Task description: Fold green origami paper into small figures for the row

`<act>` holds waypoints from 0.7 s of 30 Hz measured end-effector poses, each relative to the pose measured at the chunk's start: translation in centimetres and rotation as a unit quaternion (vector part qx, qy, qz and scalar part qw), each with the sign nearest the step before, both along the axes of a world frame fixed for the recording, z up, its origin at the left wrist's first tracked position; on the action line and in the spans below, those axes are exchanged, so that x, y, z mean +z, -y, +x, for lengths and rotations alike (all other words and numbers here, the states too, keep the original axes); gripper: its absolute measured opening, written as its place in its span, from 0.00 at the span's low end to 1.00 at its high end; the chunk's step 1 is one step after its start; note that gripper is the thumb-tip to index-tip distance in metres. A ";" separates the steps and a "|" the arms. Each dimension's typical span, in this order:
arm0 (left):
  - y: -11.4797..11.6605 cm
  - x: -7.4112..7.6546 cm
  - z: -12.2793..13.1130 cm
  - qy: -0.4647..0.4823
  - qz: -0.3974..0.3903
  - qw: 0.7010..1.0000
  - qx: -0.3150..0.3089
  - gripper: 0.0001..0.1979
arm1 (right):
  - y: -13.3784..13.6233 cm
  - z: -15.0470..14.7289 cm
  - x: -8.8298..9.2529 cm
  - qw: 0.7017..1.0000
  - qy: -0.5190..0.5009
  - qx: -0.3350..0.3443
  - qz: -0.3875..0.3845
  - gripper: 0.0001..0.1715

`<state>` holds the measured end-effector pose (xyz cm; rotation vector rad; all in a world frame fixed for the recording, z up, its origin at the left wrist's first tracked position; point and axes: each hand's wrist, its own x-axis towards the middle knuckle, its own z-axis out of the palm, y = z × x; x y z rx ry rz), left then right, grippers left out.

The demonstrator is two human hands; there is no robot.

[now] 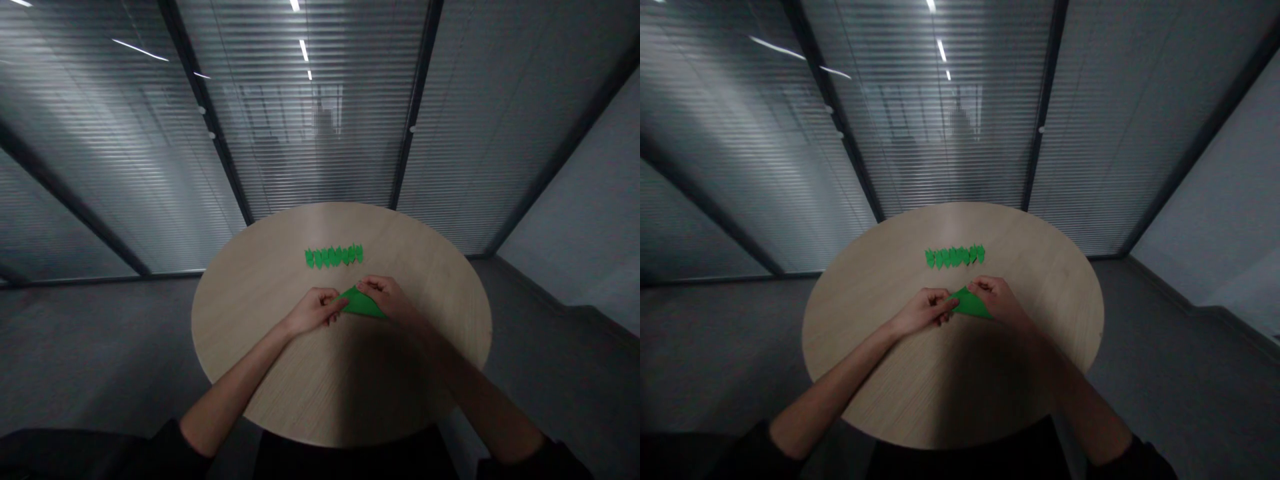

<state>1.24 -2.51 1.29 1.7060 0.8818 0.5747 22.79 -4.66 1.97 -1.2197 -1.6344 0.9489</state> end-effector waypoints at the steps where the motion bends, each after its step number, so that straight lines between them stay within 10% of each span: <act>1: -0.1 -0.1 -0.1 0.001 -0.002 1.000 -0.002 0.25 | 0.0 0.0 0.0 1.000 -0.001 0.002 0.001 0.18; 21: 0.4 0.5 0.2 0.007 0.006 1.000 -0.029 0.22 | 0.5 -0.7 0.6 1.000 -0.020 0.006 -0.022 0.18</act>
